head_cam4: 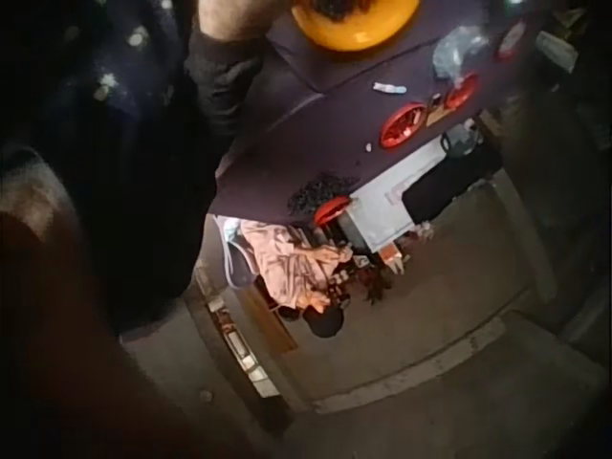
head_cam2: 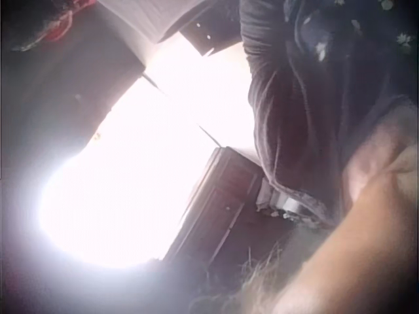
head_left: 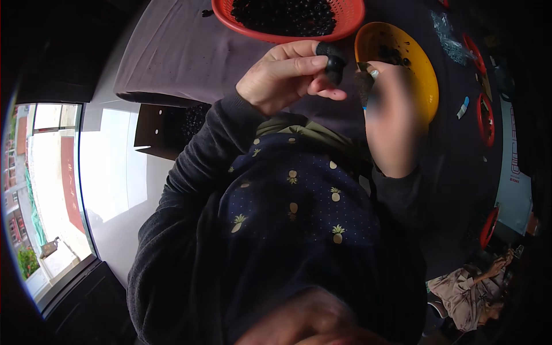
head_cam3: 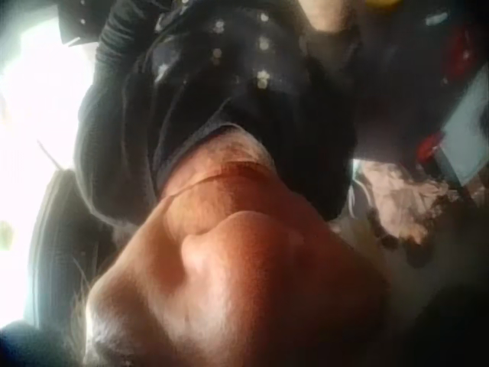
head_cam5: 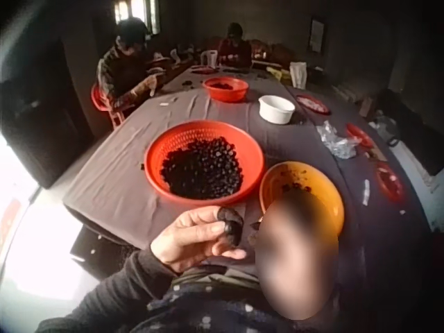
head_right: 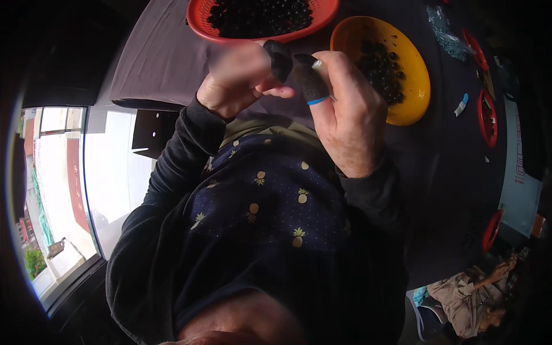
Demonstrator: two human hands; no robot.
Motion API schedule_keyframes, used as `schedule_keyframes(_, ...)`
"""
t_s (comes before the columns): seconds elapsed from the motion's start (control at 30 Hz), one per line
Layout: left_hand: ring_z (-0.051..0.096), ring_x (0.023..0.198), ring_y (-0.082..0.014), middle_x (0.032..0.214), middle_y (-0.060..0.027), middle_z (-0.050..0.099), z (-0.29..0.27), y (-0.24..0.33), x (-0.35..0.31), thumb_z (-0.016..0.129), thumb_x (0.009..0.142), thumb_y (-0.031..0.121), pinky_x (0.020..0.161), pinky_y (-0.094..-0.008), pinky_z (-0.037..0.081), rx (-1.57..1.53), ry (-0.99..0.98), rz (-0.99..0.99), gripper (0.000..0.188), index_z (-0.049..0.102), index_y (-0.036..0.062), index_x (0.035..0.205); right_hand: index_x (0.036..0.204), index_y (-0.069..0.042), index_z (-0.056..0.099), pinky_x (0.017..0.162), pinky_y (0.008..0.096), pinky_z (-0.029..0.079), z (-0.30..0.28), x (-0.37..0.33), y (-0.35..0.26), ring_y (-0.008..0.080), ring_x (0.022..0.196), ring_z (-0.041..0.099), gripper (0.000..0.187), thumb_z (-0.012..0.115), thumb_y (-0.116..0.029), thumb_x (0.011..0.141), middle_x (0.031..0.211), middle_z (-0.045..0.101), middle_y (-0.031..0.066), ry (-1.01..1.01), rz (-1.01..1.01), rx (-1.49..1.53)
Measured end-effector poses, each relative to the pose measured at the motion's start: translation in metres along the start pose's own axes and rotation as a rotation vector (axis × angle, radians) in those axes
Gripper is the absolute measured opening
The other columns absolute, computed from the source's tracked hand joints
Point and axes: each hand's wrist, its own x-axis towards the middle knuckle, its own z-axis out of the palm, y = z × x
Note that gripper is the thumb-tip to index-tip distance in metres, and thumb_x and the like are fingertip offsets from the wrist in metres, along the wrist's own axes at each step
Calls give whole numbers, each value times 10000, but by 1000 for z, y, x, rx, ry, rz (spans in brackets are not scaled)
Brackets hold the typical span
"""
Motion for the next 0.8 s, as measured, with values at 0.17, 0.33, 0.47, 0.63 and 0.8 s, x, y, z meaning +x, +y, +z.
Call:
schedule_keyframes(0.17,490,632,-68,848,-28,572,9,1,-2,537,884,133,707,-321,518,80,32,41,262,547,-3,1108,847,-58,535,513,316,456,1,7,-10,205,587,576,265,696,-257,779,695,559,40,-20,-158,-249)
schedule_keyframes(0.33,479,621,-65,826,-31,585,18,5,-2,538,879,127,669,-297,499,212,27,58,254,552,-11,1091,793,-73,508,521,326,464,-3,12,-9,213,612,596,323,736,-289,717,697,569,41,-38,-218,-321)
schedule_keyframes(0.47,476,620,-65,833,-32,584,18,4,-1,536,879,127,669,-293,500,219,25,68,250,551,-12,1086,796,-73,511,527,326,470,-4,13,-7,212,620,600,321,746,-270,702,697,572,41,-45,-232,-319)
schedule_keyframes(0.63,474,627,-66,844,-32,576,19,1,1,528,883,127,677,-295,502,184,12,80,241,550,-16,1076,793,-70,512,520,323,473,-6,12,-7,212,618,604,318,756,-246,690,695,575,40,-55,-222,-330)
schedule_keyframes(0.8,469,631,-64,840,-32,572,21,0,1,530,884,129,687,-297,500,177,25,71,241,549,-18,1073,789,-69,513,518,324,474,-7,11,-4,216,611,602,310,757,-234,690,683,574,38,-66,-215,-317)
